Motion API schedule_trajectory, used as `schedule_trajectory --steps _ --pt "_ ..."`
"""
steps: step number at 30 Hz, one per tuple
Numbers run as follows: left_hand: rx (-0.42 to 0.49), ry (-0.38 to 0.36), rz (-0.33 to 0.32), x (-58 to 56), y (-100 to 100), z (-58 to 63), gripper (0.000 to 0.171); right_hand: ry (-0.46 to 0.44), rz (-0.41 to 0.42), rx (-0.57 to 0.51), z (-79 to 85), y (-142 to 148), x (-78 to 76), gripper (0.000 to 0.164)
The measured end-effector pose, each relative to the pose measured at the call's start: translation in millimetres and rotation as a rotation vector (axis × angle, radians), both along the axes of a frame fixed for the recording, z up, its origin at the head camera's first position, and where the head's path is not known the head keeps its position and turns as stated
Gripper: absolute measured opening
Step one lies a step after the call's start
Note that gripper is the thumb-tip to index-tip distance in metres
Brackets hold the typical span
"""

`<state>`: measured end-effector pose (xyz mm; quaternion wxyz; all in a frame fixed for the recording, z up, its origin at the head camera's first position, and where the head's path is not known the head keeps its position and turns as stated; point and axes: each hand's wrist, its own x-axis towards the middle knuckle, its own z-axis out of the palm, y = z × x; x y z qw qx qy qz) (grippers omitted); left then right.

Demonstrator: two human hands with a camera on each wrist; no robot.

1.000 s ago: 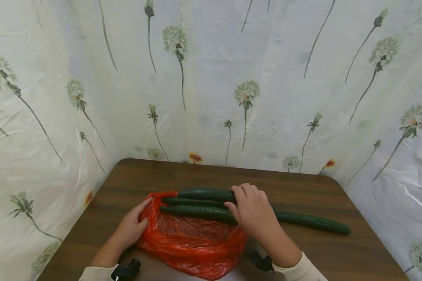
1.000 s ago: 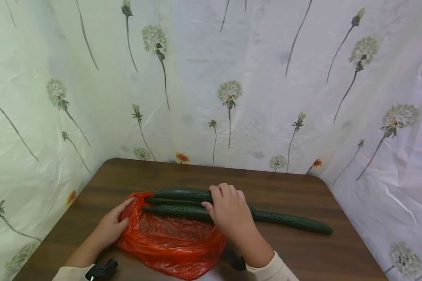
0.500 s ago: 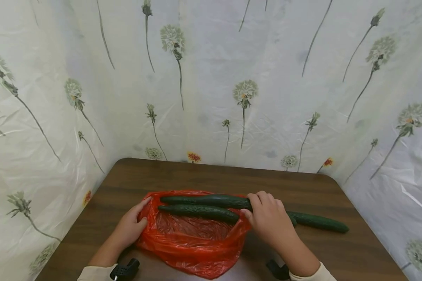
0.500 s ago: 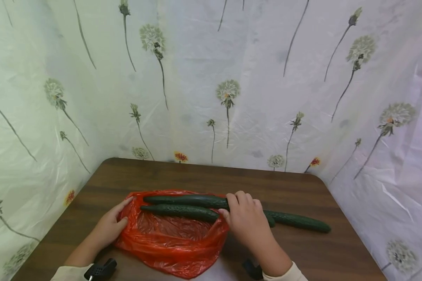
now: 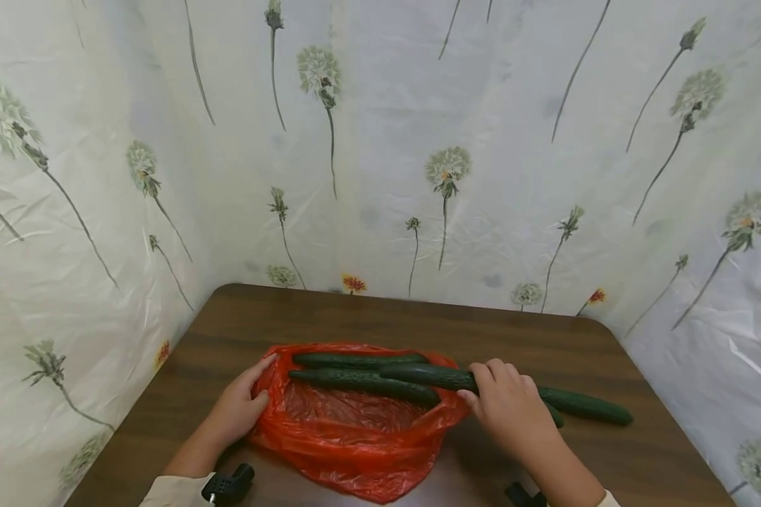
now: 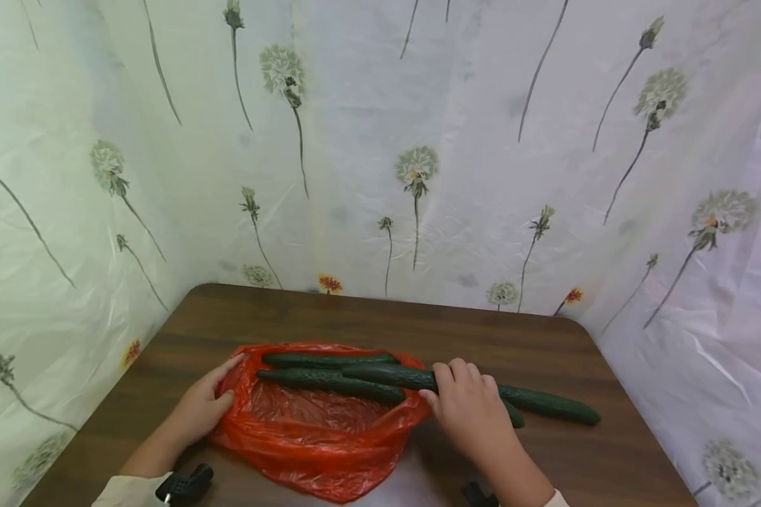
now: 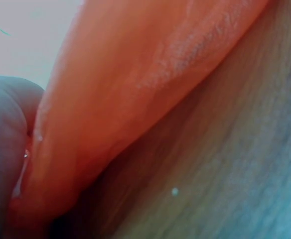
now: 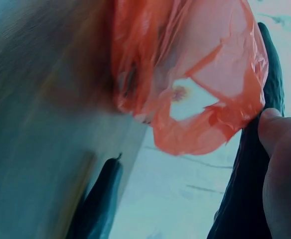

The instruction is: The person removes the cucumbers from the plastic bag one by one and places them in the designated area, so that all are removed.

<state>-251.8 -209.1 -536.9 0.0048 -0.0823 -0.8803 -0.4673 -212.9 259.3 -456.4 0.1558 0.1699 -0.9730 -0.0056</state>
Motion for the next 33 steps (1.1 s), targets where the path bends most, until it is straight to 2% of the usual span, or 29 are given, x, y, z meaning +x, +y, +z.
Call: schedule_trajectory --steps 12,26,33 --pt "-0.010 -0.005 -0.006 0.9 -1 -0.1 0.069 -0.086 -0.036 -0.007 -11.9 38 3.0 0.045" --pt "-0.003 -0.013 -0.014 -2.1 -1 -0.1 0.070 -0.139 -0.058 0.003 -18.1 74 2.0 0.048" --pt "-0.016 -0.005 -0.018 -0.6 -3 -0.5 0.069 -0.082 -0.042 0.021 -25.6 90 1.5 0.044"
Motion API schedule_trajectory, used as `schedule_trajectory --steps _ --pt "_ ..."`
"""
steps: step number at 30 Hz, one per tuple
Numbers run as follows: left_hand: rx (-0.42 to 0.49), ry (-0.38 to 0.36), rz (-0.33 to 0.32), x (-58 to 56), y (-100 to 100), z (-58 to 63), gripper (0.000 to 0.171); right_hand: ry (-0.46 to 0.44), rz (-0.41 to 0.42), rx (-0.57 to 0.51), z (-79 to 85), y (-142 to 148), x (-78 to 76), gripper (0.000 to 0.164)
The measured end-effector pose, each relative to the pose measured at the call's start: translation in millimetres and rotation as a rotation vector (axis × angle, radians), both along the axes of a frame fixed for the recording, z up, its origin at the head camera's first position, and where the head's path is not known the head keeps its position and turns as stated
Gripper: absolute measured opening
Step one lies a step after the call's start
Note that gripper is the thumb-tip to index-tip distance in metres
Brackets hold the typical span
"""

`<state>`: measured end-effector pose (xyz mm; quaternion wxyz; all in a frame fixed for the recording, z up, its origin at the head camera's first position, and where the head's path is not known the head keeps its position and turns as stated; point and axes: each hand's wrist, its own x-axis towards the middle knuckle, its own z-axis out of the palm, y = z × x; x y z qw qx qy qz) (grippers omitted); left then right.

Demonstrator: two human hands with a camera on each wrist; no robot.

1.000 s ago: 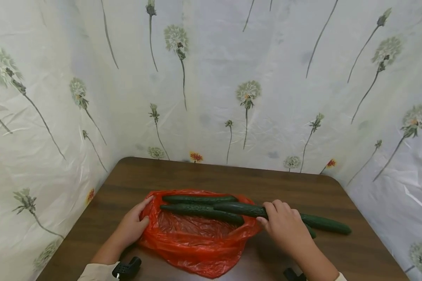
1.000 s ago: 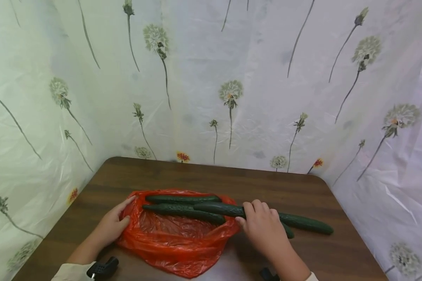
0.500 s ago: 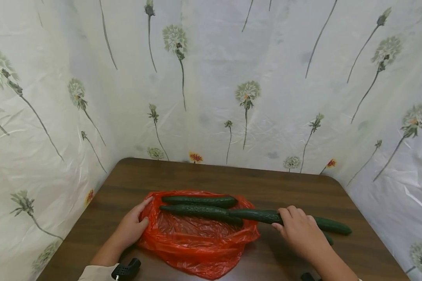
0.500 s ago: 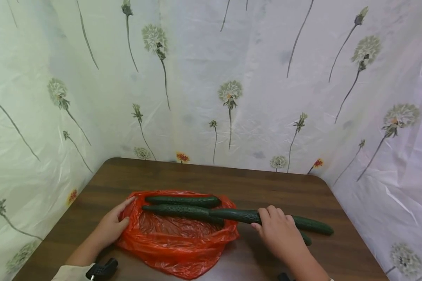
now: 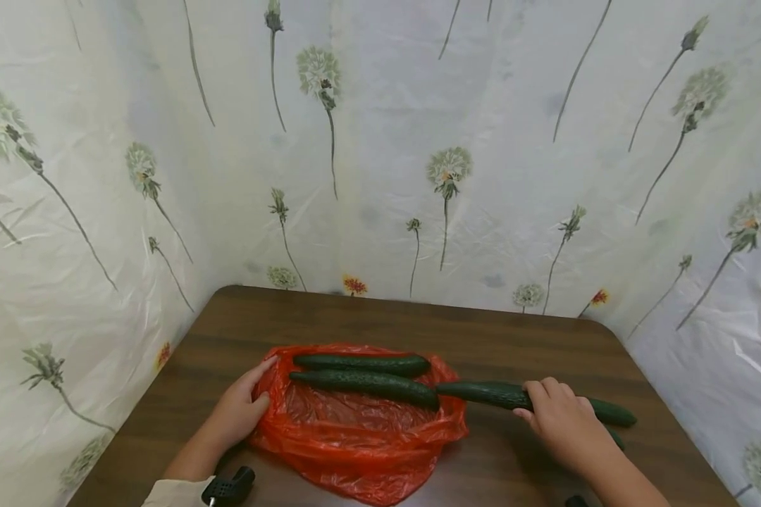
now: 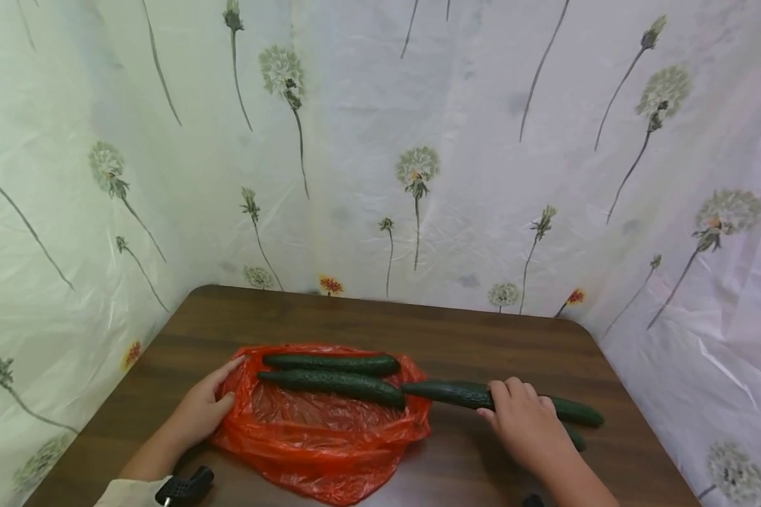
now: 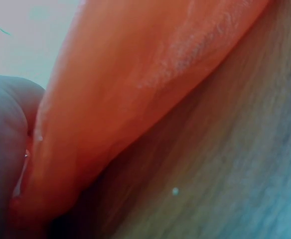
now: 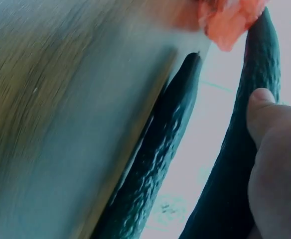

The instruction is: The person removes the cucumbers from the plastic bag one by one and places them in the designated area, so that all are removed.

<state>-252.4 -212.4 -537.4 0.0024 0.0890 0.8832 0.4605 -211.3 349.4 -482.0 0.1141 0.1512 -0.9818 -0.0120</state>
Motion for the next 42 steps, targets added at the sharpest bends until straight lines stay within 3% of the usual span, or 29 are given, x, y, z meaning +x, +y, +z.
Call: schedule_trajectory --steps 11,17,42 --pt "0.017 0.001 -0.004 -2.1 0 -1.3 0.069 -0.043 -0.022 0.032 -8.8 21 0.7 0.046" --pt "0.008 0.004 0.010 -2.3 2 -3.9 0.069 -0.012 -0.026 0.061 -10.8 31 3.7 0.047" --pt "0.006 -0.022 0.022 -1.3 3 -1.5 0.068 -0.142 -0.103 -0.017 -22.7 53 -5.6 0.045"
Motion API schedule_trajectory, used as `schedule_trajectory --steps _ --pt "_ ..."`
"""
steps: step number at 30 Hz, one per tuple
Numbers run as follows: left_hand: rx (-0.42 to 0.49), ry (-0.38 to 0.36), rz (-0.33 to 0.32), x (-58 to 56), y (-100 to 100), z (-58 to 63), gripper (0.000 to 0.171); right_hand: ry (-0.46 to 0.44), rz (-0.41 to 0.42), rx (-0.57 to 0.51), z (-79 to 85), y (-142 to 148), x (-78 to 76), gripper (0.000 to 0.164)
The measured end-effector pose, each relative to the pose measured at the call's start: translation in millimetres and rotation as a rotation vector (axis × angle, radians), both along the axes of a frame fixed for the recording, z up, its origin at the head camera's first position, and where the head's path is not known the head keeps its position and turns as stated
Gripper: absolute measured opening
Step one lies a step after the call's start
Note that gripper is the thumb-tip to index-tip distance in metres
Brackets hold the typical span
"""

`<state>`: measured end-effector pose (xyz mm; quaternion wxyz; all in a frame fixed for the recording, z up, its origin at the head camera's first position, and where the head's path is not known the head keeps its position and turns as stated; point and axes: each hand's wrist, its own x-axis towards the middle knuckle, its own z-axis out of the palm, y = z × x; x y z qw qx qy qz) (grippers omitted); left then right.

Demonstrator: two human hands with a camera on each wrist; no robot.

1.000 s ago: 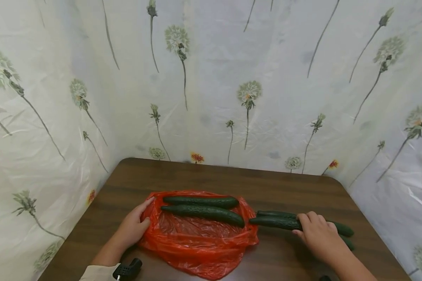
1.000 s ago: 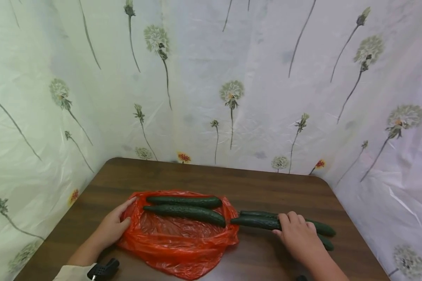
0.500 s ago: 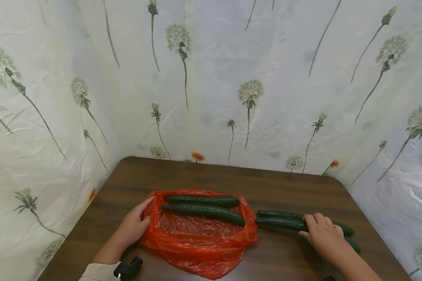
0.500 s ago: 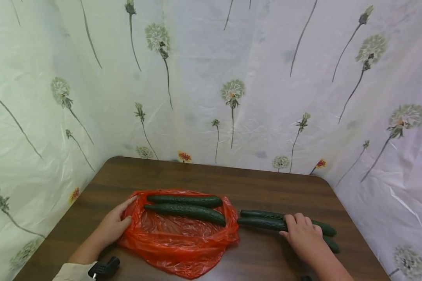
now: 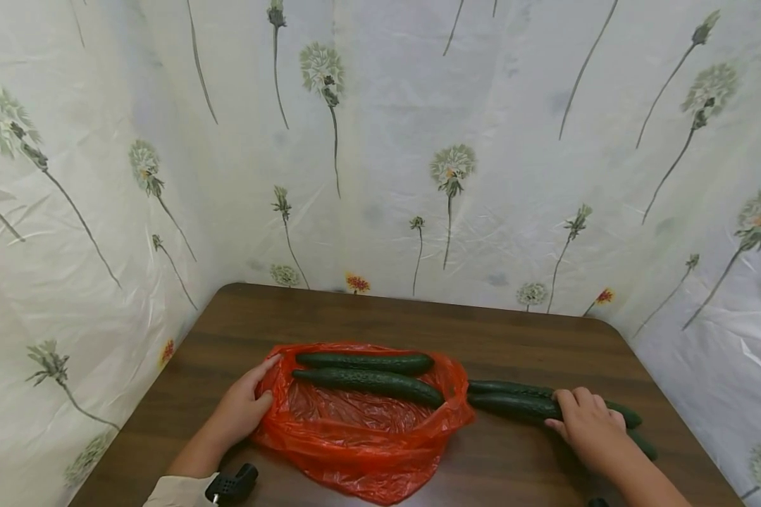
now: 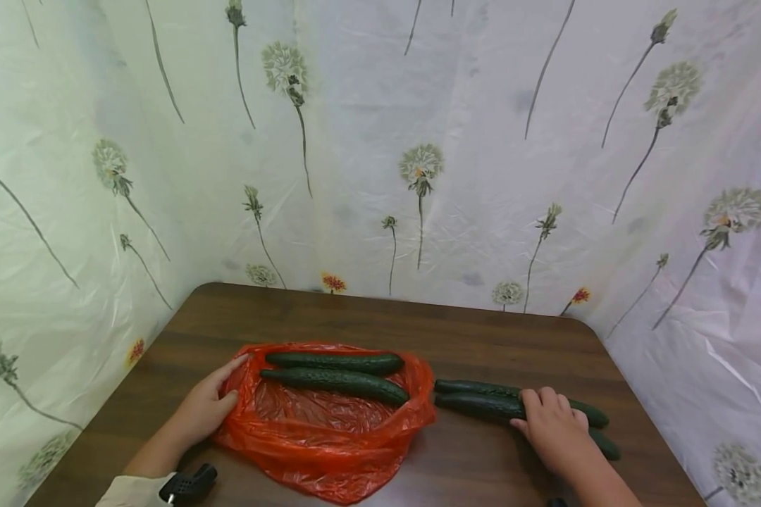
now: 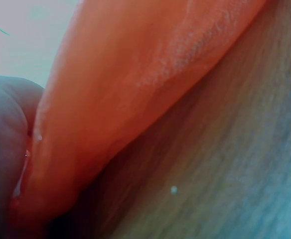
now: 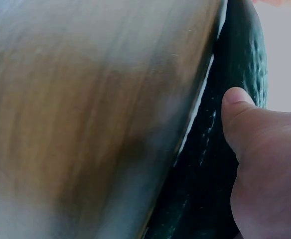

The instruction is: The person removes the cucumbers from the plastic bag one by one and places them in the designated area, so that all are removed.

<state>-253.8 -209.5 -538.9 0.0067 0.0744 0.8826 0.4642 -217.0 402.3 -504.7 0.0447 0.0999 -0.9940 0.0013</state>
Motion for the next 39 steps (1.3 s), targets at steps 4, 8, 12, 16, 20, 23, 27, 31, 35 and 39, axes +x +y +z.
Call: schedule_trajectory --steps 4,8,12,16,20,23,27,31,35,39 --pt "0.007 0.001 -0.006 0.4 1 -1.3 0.068 0.007 0.009 0.001 -5.7 3 0.7 0.044" --pt "0.013 -0.010 -0.021 0.5 1 -2.7 0.068 0.028 0.023 0.016 -10.0 7 2.8 0.045" --pt "0.018 -0.013 -0.034 -0.6 2 -3.8 0.069 0.073 0.045 0.034 -12.9 10 4.0 0.046" --pt "0.008 0.008 -0.029 -1.4 3 -4.5 0.069 0.107 0.060 0.050 -13.8 11 4.3 0.047" --pt "0.002 0.017 -0.024 -0.7 4 -3.1 0.069 0.120 0.060 0.056 -12.0 11 5.1 0.047" --pt "0.003 0.016 -0.021 -0.3 4 -1.9 0.069 0.119 0.055 0.047 -11.6 11 3.5 0.047" --pt "0.006 0.007 -0.017 -0.3 4 -1.4 0.068 0.129 0.053 0.039 -11.7 10 1.4 0.049" --pt "0.001 -0.003 -0.015 -1.2 3 -1.9 0.068 0.121 0.045 0.031 -11.3 9 0.2 0.051" --pt "-0.006 -0.008 -0.018 -1.7 2 -2.2 0.068 0.104 0.031 0.011 -10.7 6 -1.4 0.050" --pt "-0.003 -0.008 -0.015 -1.1 0 -0.9 0.069 0.087 0.032 -0.019 -10.1 2 -2.4 0.049"
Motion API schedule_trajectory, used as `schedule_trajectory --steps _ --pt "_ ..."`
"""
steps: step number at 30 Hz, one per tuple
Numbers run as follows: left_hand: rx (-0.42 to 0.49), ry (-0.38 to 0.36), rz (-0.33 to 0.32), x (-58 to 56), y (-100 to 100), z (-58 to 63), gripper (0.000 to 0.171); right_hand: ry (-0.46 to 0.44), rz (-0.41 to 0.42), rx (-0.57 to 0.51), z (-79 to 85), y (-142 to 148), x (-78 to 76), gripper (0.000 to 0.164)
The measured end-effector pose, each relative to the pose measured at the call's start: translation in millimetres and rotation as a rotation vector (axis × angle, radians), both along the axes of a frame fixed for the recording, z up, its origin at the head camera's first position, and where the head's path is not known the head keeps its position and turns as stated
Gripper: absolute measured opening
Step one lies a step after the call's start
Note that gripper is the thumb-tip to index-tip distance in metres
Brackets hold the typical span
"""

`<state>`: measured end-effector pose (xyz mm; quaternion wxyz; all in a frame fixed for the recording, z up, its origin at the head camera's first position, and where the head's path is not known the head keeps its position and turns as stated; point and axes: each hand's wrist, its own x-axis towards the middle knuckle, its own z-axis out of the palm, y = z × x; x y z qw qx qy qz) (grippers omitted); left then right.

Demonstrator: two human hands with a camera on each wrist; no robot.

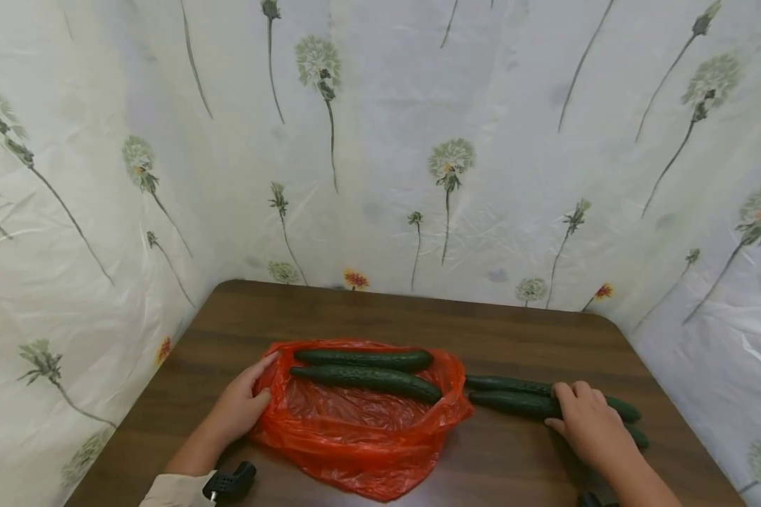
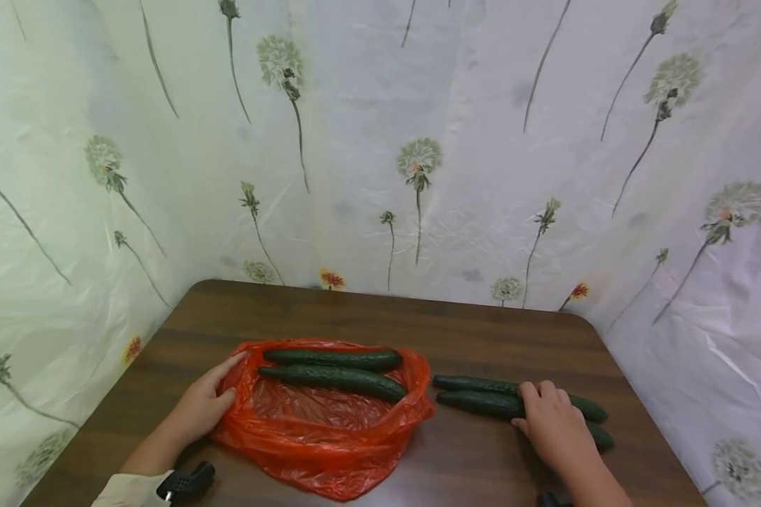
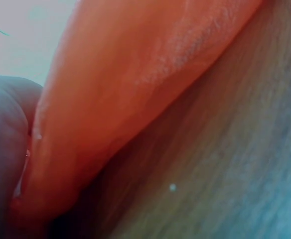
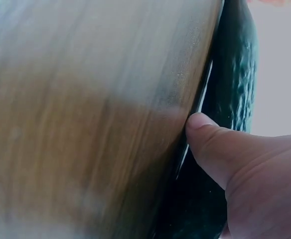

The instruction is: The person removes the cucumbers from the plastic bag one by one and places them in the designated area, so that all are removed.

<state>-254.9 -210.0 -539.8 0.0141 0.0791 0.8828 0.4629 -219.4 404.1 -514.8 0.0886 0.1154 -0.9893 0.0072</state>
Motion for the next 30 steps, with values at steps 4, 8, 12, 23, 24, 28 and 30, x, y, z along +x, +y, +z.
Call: schedule_trajectory --steps 4,8,12,23,24,28,30 --pt "0.000 0.010 -0.001 -0.4 -1 2.3 0.069 -0.022 -0.012 -0.017 1.3 -2 -0.7 0.049" --pt "-0.005 0.018 -0.003 -1.1 0 2.4 0.070 -0.016 -0.015 -0.026 2.7 -2 -0.3 0.051" --pt "-0.006 0.011 0.001 -0.4 0 0.9 0.069 -0.025 -0.016 -0.031 3.5 -3 -0.8 0.051" --pt "0.003 0.033 0.001 0.0 -2 -0.8 0.069 -0.187 -0.134 -0.052 13.5 -11 -9.6 0.068" --pt "0.001 0.033 0.000 0.1 -2 -1.2 0.069 -0.200 -0.142 -0.054 14.0 -11 -9.9 0.071" --pt "0.012 0.018 -0.002 0.7 -1 -0.9 0.069 -0.229 -0.159 -0.062 13.6 -10 -9.7 0.078" --pt "0.014 0.015 0.002 0.9 -1 -0.4 0.069 -0.224 -0.160 -0.064 12.9 -10 -8.9 0.079"
